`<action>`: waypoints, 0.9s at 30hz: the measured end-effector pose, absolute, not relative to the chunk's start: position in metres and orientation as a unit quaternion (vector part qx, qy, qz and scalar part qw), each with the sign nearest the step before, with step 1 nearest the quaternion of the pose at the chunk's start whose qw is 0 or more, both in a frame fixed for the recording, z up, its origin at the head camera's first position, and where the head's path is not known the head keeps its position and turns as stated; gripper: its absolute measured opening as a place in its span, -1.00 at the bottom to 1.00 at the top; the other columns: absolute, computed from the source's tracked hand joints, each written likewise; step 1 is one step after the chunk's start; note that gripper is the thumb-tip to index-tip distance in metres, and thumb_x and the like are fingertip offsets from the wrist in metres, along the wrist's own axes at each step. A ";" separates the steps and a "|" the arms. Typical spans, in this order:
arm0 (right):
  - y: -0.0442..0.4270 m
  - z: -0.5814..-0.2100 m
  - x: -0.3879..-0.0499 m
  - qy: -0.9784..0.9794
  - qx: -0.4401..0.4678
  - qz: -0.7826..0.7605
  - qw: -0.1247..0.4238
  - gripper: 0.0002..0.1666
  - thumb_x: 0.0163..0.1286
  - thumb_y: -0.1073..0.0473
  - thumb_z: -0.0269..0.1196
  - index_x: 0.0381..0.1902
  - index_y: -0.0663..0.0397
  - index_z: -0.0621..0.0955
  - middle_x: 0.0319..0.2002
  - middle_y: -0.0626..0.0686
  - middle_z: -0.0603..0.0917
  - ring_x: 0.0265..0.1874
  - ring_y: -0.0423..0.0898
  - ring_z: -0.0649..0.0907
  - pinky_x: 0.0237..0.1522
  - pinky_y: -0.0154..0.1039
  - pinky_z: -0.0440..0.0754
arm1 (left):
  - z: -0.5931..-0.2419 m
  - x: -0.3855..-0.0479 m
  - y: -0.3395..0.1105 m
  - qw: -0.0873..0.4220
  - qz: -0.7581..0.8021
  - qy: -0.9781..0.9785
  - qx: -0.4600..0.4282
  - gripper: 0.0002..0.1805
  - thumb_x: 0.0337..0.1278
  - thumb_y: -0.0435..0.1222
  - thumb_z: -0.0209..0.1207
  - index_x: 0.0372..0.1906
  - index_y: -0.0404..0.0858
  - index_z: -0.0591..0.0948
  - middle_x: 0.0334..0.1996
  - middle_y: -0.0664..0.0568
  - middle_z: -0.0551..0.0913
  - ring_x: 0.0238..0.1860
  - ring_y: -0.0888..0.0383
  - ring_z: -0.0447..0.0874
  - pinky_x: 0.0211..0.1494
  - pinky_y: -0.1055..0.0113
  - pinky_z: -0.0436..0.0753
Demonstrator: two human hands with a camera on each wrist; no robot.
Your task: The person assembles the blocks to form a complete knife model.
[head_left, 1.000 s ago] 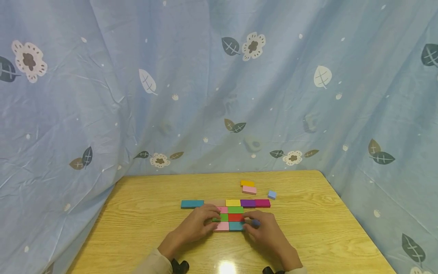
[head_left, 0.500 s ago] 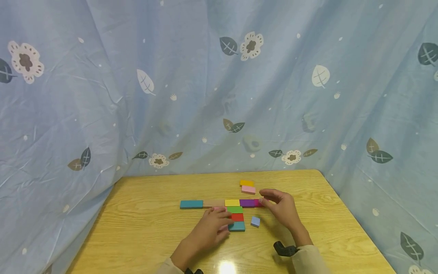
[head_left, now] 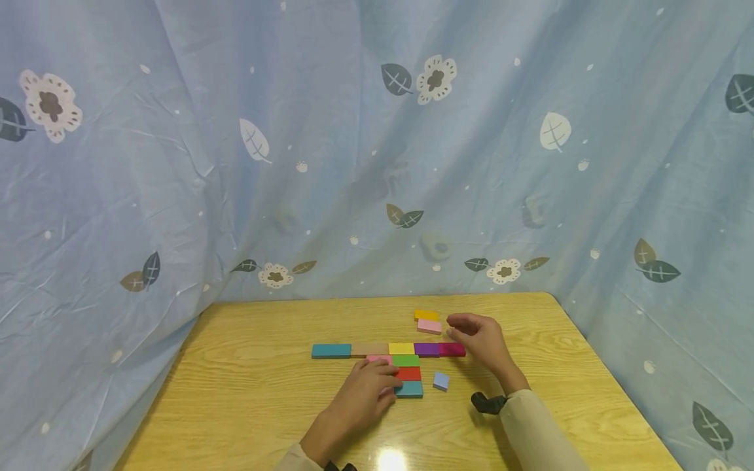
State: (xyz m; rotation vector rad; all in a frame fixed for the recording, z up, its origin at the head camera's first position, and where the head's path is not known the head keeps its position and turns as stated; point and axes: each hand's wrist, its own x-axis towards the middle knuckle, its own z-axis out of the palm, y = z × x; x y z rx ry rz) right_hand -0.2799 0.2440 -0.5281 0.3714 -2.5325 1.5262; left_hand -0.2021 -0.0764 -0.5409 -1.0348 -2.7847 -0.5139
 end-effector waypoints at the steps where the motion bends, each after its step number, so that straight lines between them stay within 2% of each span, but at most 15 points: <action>1: 0.244 -0.529 -0.282 -0.849 0.127 0.508 0.079 -0.59 0.45 0.22 0.51 0.19 0.27 0.77 0.11 0.27 0.84 0.02 0.07 0.86 0.02 -0.45 0.79 | -0.541 -0.202 -0.076 0.065 -0.170 -0.922 -0.343 -0.73 0.46 -0.25 0.35 0.13 0.07 0.86 0.32 0.15 0.77 0.46 0.08 0.64 0.54 -0.25 0.56; 7: 0.240 -0.530 -0.297 -0.862 0.124 0.487 0.073 -0.58 0.42 0.22 0.54 0.17 0.28 0.78 0.08 0.26 0.85 -0.01 0.02 0.87 0.04 -0.40 0.82 | -0.541 -0.201 -0.075 0.070 -0.170 -0.922 -0.340 -0.74 0.45 -0.25 0.36 0.10 0.08 0.87 0.29 0.16 0.78 0.43 0.10 0.67 0.51 -0.21 0.59; 14: 0.236 -0.531 -0.310 -0.869 0.124 0.474 0.062 -0.61 0.41 0.23 0.54 0.15 0.25 0.80 0.07 0.23 0.86 0.00 0.08 0.86 0.05 -0.38 0.82 | -0.538 -0.199 -0.074 0.081 -0.179 -0.923 -0.331 -0.75 0.40 -0.28 0.39 0.06 0.04 0.88 0.26 0.15 0.80 0.42 0.08 0.69 0.50 -0.18 0.60; 23: 0.232 -0.534 -0.316 -0.878 0.111 0.465 0.035 -0.64 0.41 0.28 0.53 0.13 0.25 0.80 0.06 0.20 0.87 0.01 0.08 0.86 0.13 -0.06 0.87 | -0.538 -0.197 -0.071 0.075 -0.198 -0.925 -0.317 -0.78 0.37 -0.28 0.44 0.03 0.01 0.90 0.26 0.12 0.81 0.39 0.07 0.72 0.51 -0.25 0.59; 27: 0.232 -0.538 -0.318 -0.879 0.110 0.462 0.036 -0.64 0.39 0.32 0.53 0.12 0.26 0.81 0.05 0.19 0.87 0.00 0.09 0.86 0.13 -0.02 0.87 | -0.539 -0.198 -0.071 0.077 -0.199 -0.924 -0.318 -0.78 0.35 -0.28 0.46 0.01 0.03 0.90 0.25 0.13 0.81 0.38 0.08 0.73 0.49 -0.24 0.61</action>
